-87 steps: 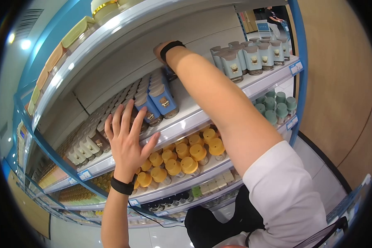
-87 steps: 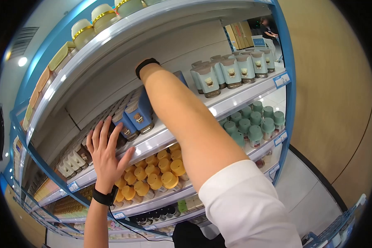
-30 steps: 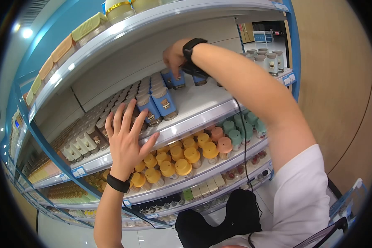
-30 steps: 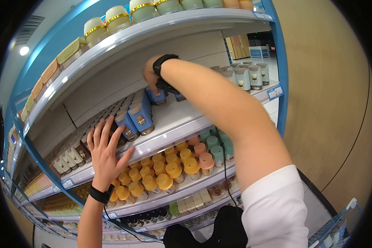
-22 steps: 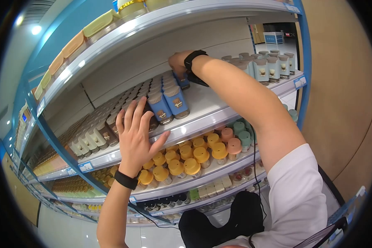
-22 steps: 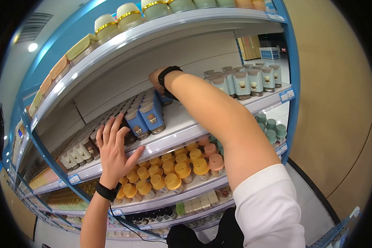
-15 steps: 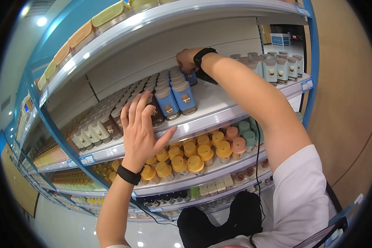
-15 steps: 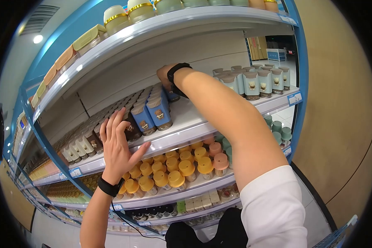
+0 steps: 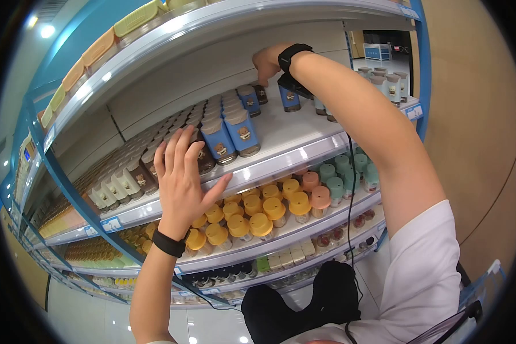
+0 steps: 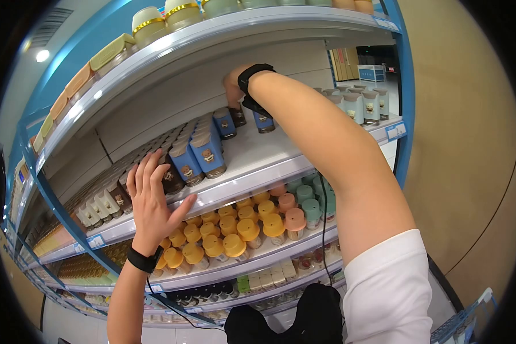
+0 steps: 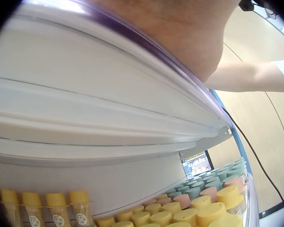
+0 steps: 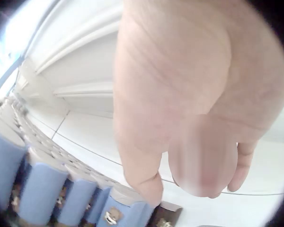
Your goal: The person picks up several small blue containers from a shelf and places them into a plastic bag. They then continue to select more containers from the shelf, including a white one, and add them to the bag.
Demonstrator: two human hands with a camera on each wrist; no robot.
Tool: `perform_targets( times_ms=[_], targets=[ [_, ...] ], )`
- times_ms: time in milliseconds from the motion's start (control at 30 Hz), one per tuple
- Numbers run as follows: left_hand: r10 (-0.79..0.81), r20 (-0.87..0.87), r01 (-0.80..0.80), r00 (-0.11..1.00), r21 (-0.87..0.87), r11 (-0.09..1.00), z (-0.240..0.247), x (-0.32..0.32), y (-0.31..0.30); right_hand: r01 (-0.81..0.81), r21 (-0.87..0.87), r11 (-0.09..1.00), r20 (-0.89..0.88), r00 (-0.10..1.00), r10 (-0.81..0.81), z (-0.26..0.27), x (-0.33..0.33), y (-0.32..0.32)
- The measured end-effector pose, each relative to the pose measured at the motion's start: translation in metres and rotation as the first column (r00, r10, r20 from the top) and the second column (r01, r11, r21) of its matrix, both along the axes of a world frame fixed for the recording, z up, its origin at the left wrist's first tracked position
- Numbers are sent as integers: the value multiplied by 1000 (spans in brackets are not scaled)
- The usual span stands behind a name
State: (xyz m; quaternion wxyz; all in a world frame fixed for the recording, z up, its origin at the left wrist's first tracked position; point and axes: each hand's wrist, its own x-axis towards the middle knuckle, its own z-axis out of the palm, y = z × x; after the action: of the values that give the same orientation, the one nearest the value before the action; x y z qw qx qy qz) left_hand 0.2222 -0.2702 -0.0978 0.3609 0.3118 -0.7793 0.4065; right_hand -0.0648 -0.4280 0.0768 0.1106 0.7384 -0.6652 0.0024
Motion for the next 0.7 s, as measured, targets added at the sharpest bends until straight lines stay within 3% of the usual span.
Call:
perform_targets(
  times_ms=[200,300,367,400,467,700],
  targets=[
    [7,11,-7,1000,2,1000,1,-1,2,135,206,969,-133,985,-109,-11,-27,-4],
    [16,10,-16,1000,4,1000,1,-2,3,77,230,970,-109,993,-53,-14,-29,-11],
    [22,9,-22,1000,7,1000,1,-3,3,-76,170,982,24,997,73,-15,-26,-10],
    [25,10,-25,1000,6,1000,1,-3,4,-77,172,982,25,997,73,-16,-23,-8],
    [29,10,-29,1000,10,1000,1,-3,4,-261,163,951,223,949,223,-19,-15,-3],
    [31,14,-31,999,1,1000,2,-3,3,-384,63,921,306,886,349,-31,7,-3]
  ],
)
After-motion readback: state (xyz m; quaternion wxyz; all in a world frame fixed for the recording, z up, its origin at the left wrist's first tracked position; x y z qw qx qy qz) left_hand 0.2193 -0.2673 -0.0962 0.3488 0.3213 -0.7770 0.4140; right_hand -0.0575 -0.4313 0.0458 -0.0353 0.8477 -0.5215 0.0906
